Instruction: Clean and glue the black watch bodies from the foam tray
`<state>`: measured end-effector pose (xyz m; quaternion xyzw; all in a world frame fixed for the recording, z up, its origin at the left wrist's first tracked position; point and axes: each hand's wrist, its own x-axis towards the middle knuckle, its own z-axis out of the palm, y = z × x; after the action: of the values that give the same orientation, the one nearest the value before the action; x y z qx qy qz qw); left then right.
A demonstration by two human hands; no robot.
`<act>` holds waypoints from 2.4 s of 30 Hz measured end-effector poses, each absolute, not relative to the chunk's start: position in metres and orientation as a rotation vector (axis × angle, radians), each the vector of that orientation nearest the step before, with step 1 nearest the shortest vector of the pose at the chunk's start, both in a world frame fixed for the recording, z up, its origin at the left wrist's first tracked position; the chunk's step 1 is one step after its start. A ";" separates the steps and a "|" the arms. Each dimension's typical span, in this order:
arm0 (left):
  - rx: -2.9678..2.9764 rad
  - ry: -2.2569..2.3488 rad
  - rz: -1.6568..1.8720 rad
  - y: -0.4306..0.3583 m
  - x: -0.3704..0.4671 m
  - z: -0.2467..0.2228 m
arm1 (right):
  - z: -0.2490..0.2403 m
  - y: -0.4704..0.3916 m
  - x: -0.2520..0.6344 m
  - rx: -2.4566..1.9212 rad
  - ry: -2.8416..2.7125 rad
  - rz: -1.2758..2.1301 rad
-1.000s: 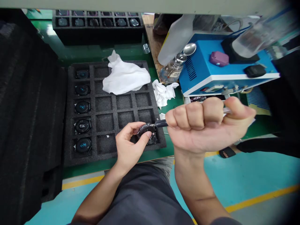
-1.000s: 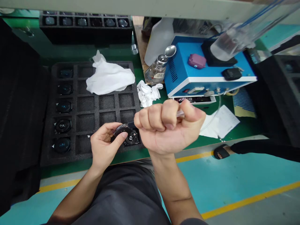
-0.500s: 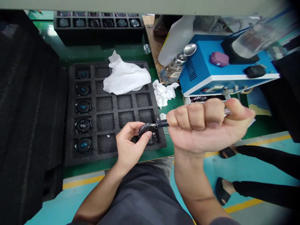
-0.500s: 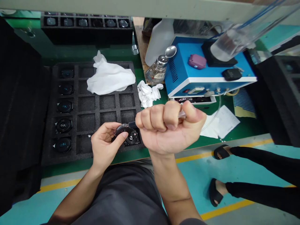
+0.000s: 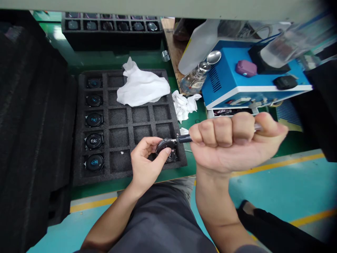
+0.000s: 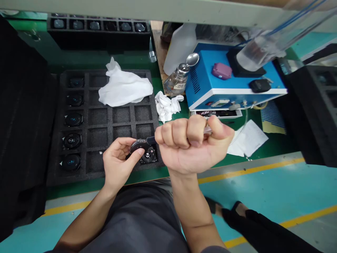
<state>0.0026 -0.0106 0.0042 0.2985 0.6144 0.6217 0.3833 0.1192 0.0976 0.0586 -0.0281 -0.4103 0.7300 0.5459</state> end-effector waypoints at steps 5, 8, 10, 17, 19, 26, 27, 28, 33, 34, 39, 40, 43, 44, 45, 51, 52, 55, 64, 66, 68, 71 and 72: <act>0.743 1.559 1.587 -0.011 0.003 0.003 | 0.058 0.097 0.121 -0.090 -0.983 1.717; 0.737 1.557 1.591 -0.011 0.003 0.003 | 0.057 0.097 0.122 -0.101 -0.974 1.702; 0.734 1.555 1.595 -0.011 0.002 0.003 | 0.056 0.098 0.122 -0.110 -0.968 1.695; 0.725 1.532 1.606 -0.010 0.002 0.002 | 0.055 0.100 0.123 -0.072 -0.986 1.669; 0.716 1.531 1.607 -0.010 0.002 0.002 | 0.056 0.100 0.123 -0.105 -0.984 1.657; 0.683 1.422 1.648 -0.008 0.002 -0.001 | 0.059 0.096 0.126 -0.140 -0.966 1.642; 0.691 1.416 1.652 -0.008 0.001 -0.001 | 0.060 0.095 0.128 -0.141 -0.958 1.653; 0.715 1.417 1.650 -0.008 0.000 -0.002 | 0.061 0.095 0.129 -0.152 -0.951 1.668; 0.956 1.446 1.547 -0.011 -0.004 -0.002 | 0.060 0.094 0.130 -0.119 -0.973 1.655; 0.967 1.444 1.533 -0.012 -0.004 -0.002 | 0.059 0.094 0.128 -0.107 -0.968 1.648; 0.945 1.436 1.537 -0.013 -0.003 0.000 | 0.053 0.096 0.120 -0.055 -0.955 1.686; 0.944 1.434 1.542 -0.013 -0.003 0.000 | 0.052 0.096 0.119 -0.027 -0.965 1.690; 0.940 1.436 1.545 -0.012 -0.003 0.000 | 0.051 0.096 0.118 -0.017 -0.961 1.690; 0.941 1.439 1.544 -0.012 -0.003 0.000 | 0.051 0.096 0.118 -0.038 -0.954 1.689; 0.940 1.442 1.543 -0.012 -0.003 0.000 | 0.051 0.095 0.118 -0.066 -0.948 1.688; 0.937 1.440 1.546 -0.013 -0.003 0.000 | 0.055 0.091 0.116 -0.146 -0.953 1.662; 0.930 1.439 1.546 -0.013 -0.003 0.000 | 0.056 0.091 0.115 -0.146 -0.950 1.658; 0.913 1.439 1.546 -0.012 -0.003 0.000 | 0.059 0.092 0.115 -0.114 -0.961 1.658; 0.870 1.470 1.537 -0.012 -0.002 0.000 | 0.059 0.093 0.121 -0.108 -0.973 1.668; 0.859 1.473 1.536 -0.012 -0.002 0.000 | 0.060 0.093 0.122 -0.137 -0.976 1.670; 0.856 1.469 1.535 -0.012 -0.002 -0.001 | 0.060 0.092 0.122 -0.159 -0.981 1.660; 0.858 1.454 1.542 -0.012 -0.003 -0.001 | 0.060 0.092 0.122 -0.143 -0.973 1.652; 0.857 1.452 1.545 -0.012 -0.003 -0.002 | 0.060 0.092 0.122 -0.132 -0.964 1.654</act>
<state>-0.0028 -0.0119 -0.0016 0.3412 0.5778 0.6149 0.4143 0.1223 0.0922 0.0603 -0.0564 -0.4113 0.7057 0.5741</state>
